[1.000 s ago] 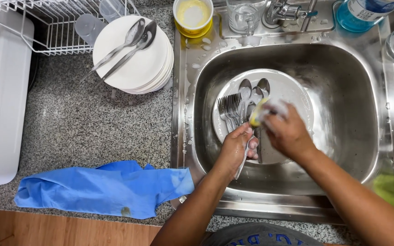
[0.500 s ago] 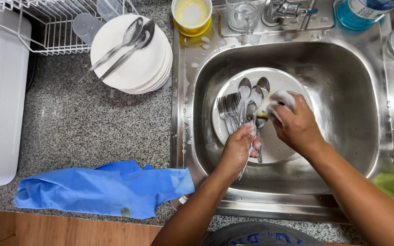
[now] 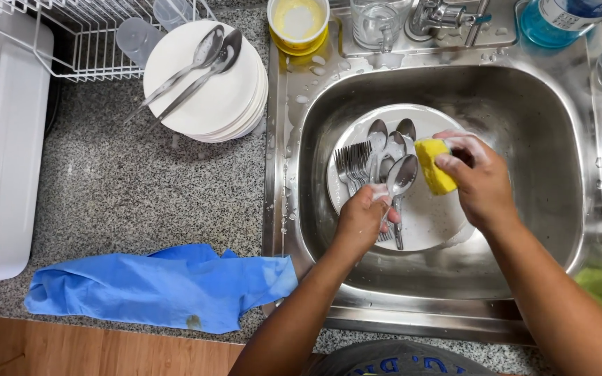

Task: Washing various pieces of cutlery like spoons and forks in a sink using a sponge and soap.

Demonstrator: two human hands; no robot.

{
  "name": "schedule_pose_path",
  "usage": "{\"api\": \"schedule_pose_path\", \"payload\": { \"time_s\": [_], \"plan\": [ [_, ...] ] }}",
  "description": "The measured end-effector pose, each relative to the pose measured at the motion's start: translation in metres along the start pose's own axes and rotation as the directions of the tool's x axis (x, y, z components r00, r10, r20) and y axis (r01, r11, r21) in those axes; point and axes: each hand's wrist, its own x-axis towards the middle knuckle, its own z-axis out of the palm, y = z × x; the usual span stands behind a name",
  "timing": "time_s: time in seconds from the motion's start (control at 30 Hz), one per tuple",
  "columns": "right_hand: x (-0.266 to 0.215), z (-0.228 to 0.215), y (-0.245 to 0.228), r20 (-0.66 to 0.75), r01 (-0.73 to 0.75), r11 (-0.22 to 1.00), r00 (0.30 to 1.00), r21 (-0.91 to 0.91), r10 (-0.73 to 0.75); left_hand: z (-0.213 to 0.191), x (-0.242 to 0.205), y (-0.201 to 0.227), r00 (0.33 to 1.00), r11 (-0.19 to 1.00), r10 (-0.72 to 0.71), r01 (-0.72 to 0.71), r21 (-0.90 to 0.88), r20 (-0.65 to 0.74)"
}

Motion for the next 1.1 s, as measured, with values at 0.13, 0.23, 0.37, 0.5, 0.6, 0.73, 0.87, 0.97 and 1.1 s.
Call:
{"api": "schedule_pose_path", "payload": {
  "time_s": [0.13, 0.23, 0.37, 0.5, 0.6, 0.73, 0.87, 0.97, 1.1],
  "plan": [
    [-0.011, 0.012, 0.008, 0.142, 0.396, 0.871, 0.918, -0.292, -0.37, 0.008, 0.012, -0.007, 1.0, 0.99, 0.017, -0.016, 0.137, -0.004],
    [0.003, 0.018, 0.007, 0.371, 0.684, 0.516, 0.721, -0.516, -0.585, 0.012, 0.001, 0.002, 0.996, 0.979, 0.08, -0.07, 0.19, -0.042],
    [0.037, -0.018, 0.022, 0.293, 0.653, 0.57, 0.746, -0.5, -0.598, 0.01, -0.001, -0.012, 0.996, 0.99, 0.086, -0.083, 0.112, -0.02],
    [0.021, -0.014, 0.021, 0.03, -0.264, 0.855, 0.959, 0.446, 0.281, 0.004, 0.007, -0.002, 0.997, 0.996, -0.059, 0.056, -0.07, -0.041],
    [-0.012, 0.023, -0.005, 0.198, -0.415, 0.75, 0.909, 0.515, 0.366, 0.006, 0.012, -0.012, 0.968, 0.971, 0.232, -0.236, -0.033, -0.094],
    [-0.021, 0.015, -0.03, 0.419, -0.446, 0.631, 0.885, 0.634, 0.204, 0.004, -0.002, 0.011, 0.925, 0.933, 0.353, -0.335, 0.135, -0.144],
    [-0.024, -0.01, 0.023, 0.473, -0.455, 0.627, 0.868, 0.633, 0.152, 0.002, -0.02, 0.03, 0.828, 0.83, 0.546, -0.515, 0.216, -0.125],
    [-0.019, -0.002, -0.002, 0.429, -0.337, 0.827, 0.894, 0.45, 0.13, -0.002, -0.025, 0.036, 0.808, 0.808, 0.574, -0.534, 0.249, -0.131],
    [-0.024, 0.017, -0.015, 0.339, -0.126, 0.98, 0.938, 0.151, 0.069, -0.006, -0.028, 0.036, 0.809, 0.815, 0.571, -0.538, 0.215, -0.14]
  ]
}}
